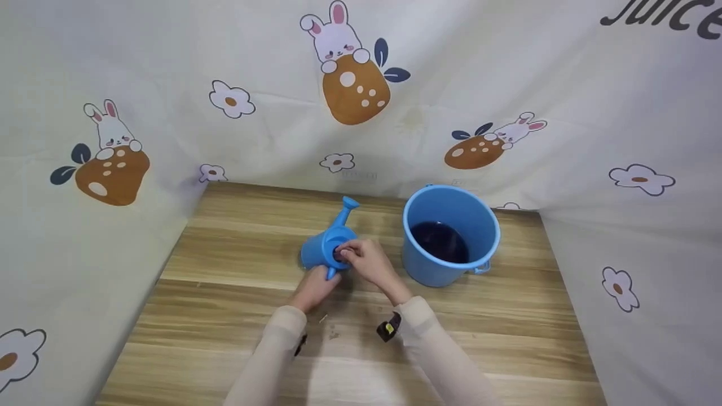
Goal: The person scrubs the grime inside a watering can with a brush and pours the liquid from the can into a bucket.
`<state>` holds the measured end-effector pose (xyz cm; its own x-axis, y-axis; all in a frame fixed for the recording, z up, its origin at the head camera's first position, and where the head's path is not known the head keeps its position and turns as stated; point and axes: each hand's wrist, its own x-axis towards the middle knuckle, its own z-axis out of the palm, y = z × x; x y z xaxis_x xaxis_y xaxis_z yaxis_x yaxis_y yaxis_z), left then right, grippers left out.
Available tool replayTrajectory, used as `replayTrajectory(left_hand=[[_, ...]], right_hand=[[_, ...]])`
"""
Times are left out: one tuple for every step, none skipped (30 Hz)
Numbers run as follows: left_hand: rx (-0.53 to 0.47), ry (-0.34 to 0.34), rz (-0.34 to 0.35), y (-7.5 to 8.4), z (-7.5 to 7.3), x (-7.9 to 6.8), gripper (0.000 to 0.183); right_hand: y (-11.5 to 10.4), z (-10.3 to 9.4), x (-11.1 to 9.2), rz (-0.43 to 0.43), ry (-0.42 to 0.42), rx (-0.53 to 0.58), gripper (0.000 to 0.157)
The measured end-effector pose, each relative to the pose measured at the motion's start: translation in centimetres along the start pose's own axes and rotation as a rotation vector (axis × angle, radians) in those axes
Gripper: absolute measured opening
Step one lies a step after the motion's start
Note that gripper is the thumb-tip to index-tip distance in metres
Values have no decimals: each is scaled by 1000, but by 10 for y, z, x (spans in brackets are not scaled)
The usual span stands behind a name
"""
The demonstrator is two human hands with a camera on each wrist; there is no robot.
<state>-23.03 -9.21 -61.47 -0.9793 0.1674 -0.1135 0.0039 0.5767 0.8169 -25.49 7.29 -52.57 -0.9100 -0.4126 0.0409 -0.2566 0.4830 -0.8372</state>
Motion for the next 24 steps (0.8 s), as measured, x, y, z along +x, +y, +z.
replayTrajectory(left_hand=[[0, -1, -2, 0, 0, 0, 35], [0, -1, -3, 0, 0, 0, 35], [0, 0, -6, 0, 1, -1, 35], [-1, 1, -7, 0, 1, -1, 35], [-2, 1, -8, -1, 1, 0, 35], [-1, 1, -9, -1, 2, 0, 35], [0, 3, -9, -2, 2, 0, 35], [2, 4, -9, -2, 2, 1, 35], [4, 6, -7, -2, 2, 1, 35], [4, 5, -4, -3, 3, 1, 35], [3, 3, -4, -3, 3, 1, 36], [12, 6, -1, -3, 3, 2, 36], [18, 8, 4, -3, 2, 2, 36], [23, 10, 10, -2, 2, 2, 36], [28, 12, 19, -2, 2, 2, 36], [29, 15, 29, -1, 1, 1, 36], [30, 17, 37, -1, 1, 1, 36], [30, 19, 47, 0, 0, 0, 36], [28, 20, 60, 0, 0, 0, 35], [21, 19, 62, 0, -1, -1, 35], [14, 18, 63, 1, -1, -1, 35], [7, 16, 61, 1, -2, -1, 35], [3, 10, 52, 1, -2, -1, 35], [0, 7, 42, 1, -2, -1, 35]], right_hand=[[0, 0, 0, 0, -2, 4, 21], [0, -1, -1, 0, -4, 6, 21], [0, -1, -1, -1, -5, 5, 21], [0, -2, -1, -3, -6, 5, 21], [0, -2, -2, -6, -5, 4, 21], [-1, -3, -2, -7, -5, 7, 21], [-1, -3, -2, -11, -4, 8, 21], [-1, -4, -2, -11, -3, 9, 20], [-2, -5, -3, -13, -2, 9, 20], [-2, -5, -3, -15, 0, 9, 20], [-2, -6, -3, -16, 1, 8, 20], [-2, -7, -3, -24, 4, 3, 19], [-2, -8, -3, -32, 7, -3, 19], [-2, -9, -3, -38, 7, -4, 18], [-3, -10, -4, -45, 8, -4, 18], [-3, -11, -4, -48, 8, -2, 18], [-3, -11, -4, -51, 7, -1, 18], [-3, -12, -5, -51, 4, 5, 18], [-3, -13, -5, -41, -2, 14, 19], [-4, -13, -5, -32, -7, 20, 19], [-4, -14, -6, -25, -12, 27, 19], [-4, -14, -6, -22, -18, 33, 20], [-4, -15, -6, -18, -22, 36, 20], [-4, -15, -6, -15, -26, 39, 20]])
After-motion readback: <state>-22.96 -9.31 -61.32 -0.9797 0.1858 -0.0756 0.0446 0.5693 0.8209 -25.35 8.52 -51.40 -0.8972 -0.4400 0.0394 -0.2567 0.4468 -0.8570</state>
